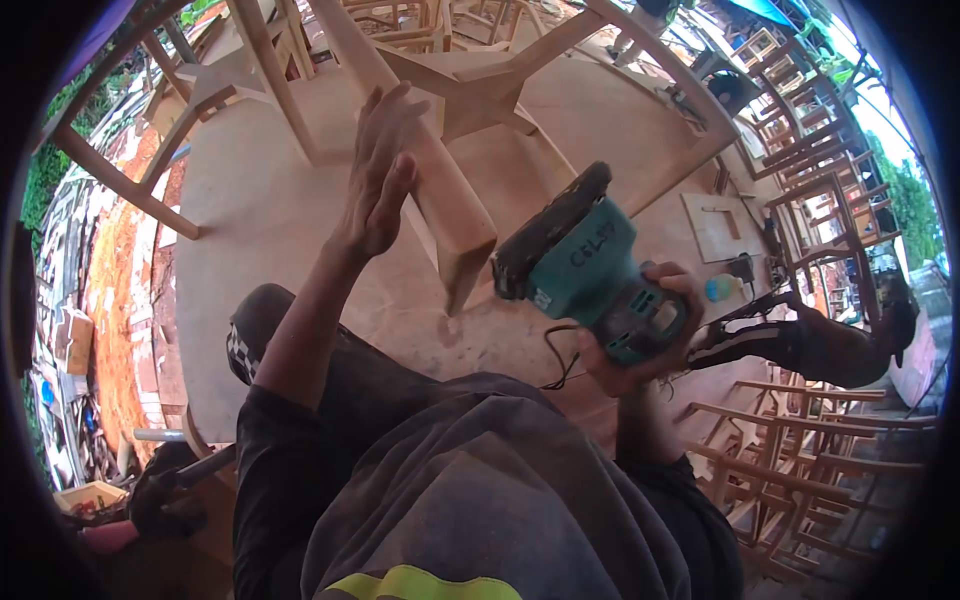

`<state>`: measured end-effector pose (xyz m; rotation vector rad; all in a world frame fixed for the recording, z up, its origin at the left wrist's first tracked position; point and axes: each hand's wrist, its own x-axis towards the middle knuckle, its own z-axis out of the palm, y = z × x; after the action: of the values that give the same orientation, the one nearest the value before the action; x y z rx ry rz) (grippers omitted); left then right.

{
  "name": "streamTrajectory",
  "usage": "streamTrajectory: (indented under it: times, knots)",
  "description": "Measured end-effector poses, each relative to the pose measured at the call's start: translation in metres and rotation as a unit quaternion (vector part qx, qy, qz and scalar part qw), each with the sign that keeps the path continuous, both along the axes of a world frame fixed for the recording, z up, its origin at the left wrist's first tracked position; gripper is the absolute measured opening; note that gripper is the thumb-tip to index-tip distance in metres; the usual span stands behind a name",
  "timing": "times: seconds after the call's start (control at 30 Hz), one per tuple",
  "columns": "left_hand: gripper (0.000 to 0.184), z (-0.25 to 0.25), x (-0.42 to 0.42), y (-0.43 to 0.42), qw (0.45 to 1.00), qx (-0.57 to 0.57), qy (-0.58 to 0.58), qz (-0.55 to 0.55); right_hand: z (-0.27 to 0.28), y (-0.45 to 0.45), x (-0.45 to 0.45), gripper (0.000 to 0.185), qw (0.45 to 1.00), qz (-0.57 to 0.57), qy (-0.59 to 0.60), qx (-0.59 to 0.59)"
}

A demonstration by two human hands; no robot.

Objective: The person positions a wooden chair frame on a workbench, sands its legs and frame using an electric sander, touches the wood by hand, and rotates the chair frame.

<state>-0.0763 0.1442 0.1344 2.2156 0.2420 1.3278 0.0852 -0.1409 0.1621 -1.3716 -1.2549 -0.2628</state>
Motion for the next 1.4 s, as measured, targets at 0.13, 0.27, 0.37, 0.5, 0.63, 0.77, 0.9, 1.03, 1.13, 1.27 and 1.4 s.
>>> streamTrajectory:
  times: [0.13,0.27,0.37,0.5,0.63,0.77,0.9,1.03,1.13,1.27,1.4]
  knots:
    - [0.057,-0.008,0.002,-0.005,0.999,-0.044,-0.014,-0.01,-0.04,0.019,-0.009,0.089,0.969,0.094,0.22,0.059]
    - [0.06,-0.008,0.001,-0.009,0.997,-0.068,-0.015,-0.027,-0.046,0.03,-0.005,0.089,0.948,0.145,0.277,0.064]
    - [0.06,-0.009,0.001,-0.009,0.997,-0.074,0.007,-0.019,-0.036,0.034,-0.002,0.089,0.959,0.138,0.239,0.068]
    - [0.059,-0.007,-0.001,-0.009,0.997,-0.077,0.018,-0.017,-0.014,0.038,0.001,0.089,0.962,0.146,0.222,0.063]
    - [0.058,-0.006,-0.003,-0.01,0.996,-0.079,0.019,-0.023,-0.027,0.043,0.016,0.089,0.935,0.218,0.277,0.04]
    - [0.062,-0.008,-0.001,-0.009,0.997,-0.073,0.014,-0.029,-0.046,0.058,0.038,0.088,0.894,0.287,0.34,0.053]
    - [0.064,-0.007,0.003,-0.008,0.997,-0.062,0.007,-0.042,-0.035,0.099,0.072,0.084,0.83,0.386,0.402,0.019]
    - [0.066,-0.021,0.007,0.0,0.996,-0.065,0.034,-0.055,-0.029,0.163,0.106,0.083,0.807,0.444,0.374,-0.108]
    - [0.069,-0.037,0.002,0.006,0.977,-0.187,0.021,-0.097,-0.016,0.172,0.101,0.076,0.801,0.462,0.358,-0.129]
    - [0.071,-0.028,0.003,0.001,0.979,-0.184,0.014,-0.083,-0.026,0.142,0.105,0.084,0.822,0.465,0.322,-0.07]
    - [0.074,-0.028,0.003,0.001,0.974,-0.208,0.004,-0.085,-0.029,0.058,0.082,0.085,0.876,0.42,0.234,-0.04]
